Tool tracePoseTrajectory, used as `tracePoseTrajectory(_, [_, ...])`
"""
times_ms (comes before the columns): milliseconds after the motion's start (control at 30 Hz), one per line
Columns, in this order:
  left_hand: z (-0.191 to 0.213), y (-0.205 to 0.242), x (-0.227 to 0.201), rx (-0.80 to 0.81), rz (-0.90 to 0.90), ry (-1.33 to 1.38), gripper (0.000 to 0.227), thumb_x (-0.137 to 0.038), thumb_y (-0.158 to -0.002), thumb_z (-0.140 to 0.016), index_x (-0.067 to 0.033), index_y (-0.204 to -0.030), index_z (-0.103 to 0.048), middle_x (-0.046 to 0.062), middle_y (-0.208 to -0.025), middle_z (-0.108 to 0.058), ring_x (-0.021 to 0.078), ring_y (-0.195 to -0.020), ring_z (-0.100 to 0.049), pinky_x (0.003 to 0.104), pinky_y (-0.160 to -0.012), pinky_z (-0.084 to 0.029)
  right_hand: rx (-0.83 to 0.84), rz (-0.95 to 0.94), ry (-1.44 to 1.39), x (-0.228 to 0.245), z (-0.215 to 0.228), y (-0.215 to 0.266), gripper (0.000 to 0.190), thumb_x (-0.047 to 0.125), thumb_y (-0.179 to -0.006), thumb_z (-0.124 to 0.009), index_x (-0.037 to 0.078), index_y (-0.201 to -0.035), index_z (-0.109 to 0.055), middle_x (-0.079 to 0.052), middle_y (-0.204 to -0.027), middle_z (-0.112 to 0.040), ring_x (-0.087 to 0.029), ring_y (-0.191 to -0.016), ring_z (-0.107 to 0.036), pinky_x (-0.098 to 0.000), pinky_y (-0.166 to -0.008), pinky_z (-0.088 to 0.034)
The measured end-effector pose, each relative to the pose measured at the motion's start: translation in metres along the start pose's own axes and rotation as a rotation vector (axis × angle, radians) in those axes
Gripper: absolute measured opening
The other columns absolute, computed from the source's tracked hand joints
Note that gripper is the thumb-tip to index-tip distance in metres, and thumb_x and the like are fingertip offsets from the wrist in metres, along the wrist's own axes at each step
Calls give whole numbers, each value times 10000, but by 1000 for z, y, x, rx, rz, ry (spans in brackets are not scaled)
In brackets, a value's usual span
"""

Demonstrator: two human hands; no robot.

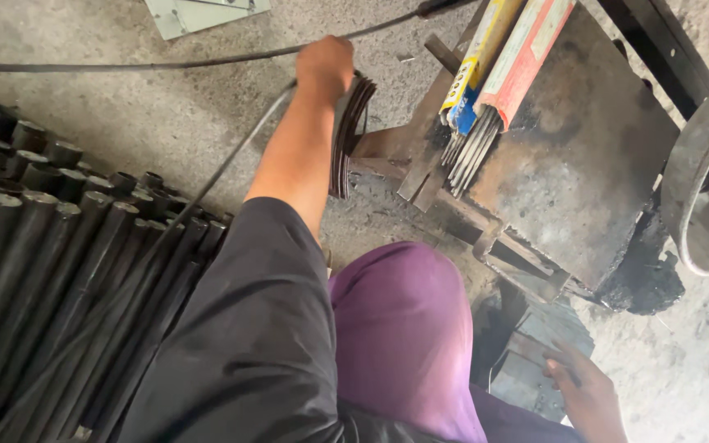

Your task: The person sits on the floor and welds a metal sheet using a welding torch, producing bright sparks. They periodically reposition the metal sheet and handle welding rods during the process.

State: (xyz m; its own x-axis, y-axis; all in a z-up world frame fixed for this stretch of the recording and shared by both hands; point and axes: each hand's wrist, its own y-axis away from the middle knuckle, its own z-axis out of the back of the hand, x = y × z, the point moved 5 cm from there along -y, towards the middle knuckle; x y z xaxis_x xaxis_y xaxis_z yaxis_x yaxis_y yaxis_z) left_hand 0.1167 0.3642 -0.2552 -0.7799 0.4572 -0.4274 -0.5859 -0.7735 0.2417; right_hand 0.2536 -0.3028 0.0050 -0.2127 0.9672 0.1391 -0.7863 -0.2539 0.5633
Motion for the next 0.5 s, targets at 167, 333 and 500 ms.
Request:
tracePoseTrajectory(167, [-28, -12, 46, 21, 107, 75, 248, -105, -882, -613, -80, -1077, -765, 194, -1146, -721, 379, -1077, -690, 472, -887, -575, 7, 129, -116, -11, -2, 1, 460, 197, -917, -668, 67, -1357, -634, -73, -1039, -791, -149, -788, -729, -300, -688, -567])
tracePoseTrajectory(333, [-29, 20, 76, -126, 209, 147, 358, -99, -712, -659, -83, -1058, -750, 192, -1206, -676, 434, -1136, -612, 573, -884, -501, 56, 72, -38, -20, -4, 1, 466, 189, -946, -687, 86, -1400, -662, -103, -1005, -758, -232, -758, -704, -329, -733, -567])
tracePoseTrajectory(500, [-32, 70, 86, 51, 405, 410, 295, -193, -1014, -570, -139, -1243, -747, 139, -1408, -654, 347, -1326, -604, 431, -1135, -485, 29, 184, -37, 4, -4, 4, 487, 205, -918, -674, 88, -1388, -626, -70, -1092, -796, -175, -880, -758, -306, -822, -556])
